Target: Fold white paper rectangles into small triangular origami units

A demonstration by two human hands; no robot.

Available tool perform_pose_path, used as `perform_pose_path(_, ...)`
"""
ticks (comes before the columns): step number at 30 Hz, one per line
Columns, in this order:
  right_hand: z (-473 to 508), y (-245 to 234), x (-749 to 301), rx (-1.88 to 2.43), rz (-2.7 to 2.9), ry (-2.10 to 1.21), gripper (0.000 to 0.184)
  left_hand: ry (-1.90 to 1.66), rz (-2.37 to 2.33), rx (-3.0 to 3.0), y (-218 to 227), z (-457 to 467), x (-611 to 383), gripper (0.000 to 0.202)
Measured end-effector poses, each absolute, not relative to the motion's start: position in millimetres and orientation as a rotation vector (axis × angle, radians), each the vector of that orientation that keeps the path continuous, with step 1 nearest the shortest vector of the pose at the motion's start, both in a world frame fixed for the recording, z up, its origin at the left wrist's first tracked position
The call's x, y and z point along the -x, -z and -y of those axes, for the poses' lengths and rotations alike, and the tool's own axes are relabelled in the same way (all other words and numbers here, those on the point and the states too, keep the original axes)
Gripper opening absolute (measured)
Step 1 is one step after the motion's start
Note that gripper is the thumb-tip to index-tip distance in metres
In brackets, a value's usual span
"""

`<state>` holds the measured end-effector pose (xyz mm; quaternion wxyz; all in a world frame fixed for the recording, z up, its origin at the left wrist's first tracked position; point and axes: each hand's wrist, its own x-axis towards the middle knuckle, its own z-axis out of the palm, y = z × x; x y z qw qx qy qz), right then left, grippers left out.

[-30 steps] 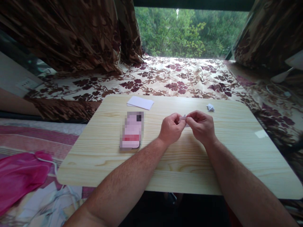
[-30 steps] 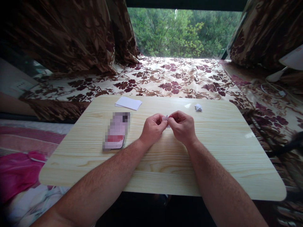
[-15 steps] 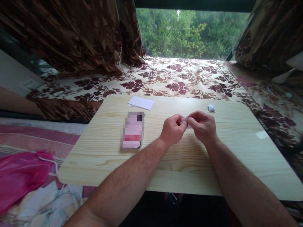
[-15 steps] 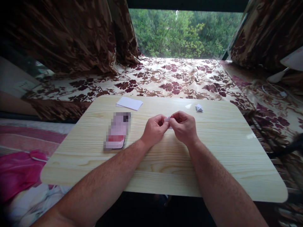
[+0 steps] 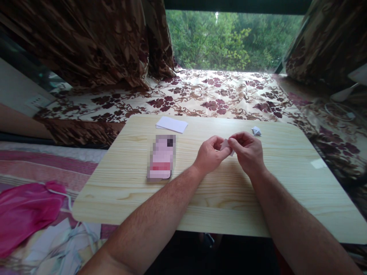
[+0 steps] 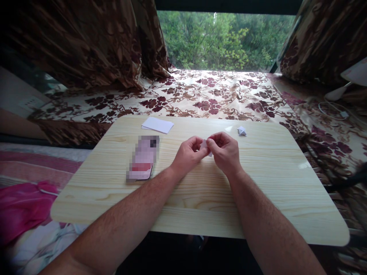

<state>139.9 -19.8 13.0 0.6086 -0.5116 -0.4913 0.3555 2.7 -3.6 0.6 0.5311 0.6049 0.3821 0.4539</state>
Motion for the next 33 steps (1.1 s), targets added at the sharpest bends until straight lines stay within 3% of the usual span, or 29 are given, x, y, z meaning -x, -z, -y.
perform_pose_path(8,17,-9,-141,1.161,1.144,-0.82,0.016,-1.136,-0.907,-1.16,-3,-4,-1,0.024)
perform_pose_path(14,19,-14,-139,1.151,1.171,-0.891,0.033,-1.196,-0.888,-1.161,-1,-7,-1,0.021)
perform_pose_path(23,19,-12,-140,1.16,1.201,-0.878,0.019,-1.233,-0.816,-1.186,-3,-4,-1,0.027)
perform_pose_path(33,19,-14,-139,1.12,1.177,-0.921,0.007,-1.166,-0.825,-1.248,-3,-3,0,0.016)
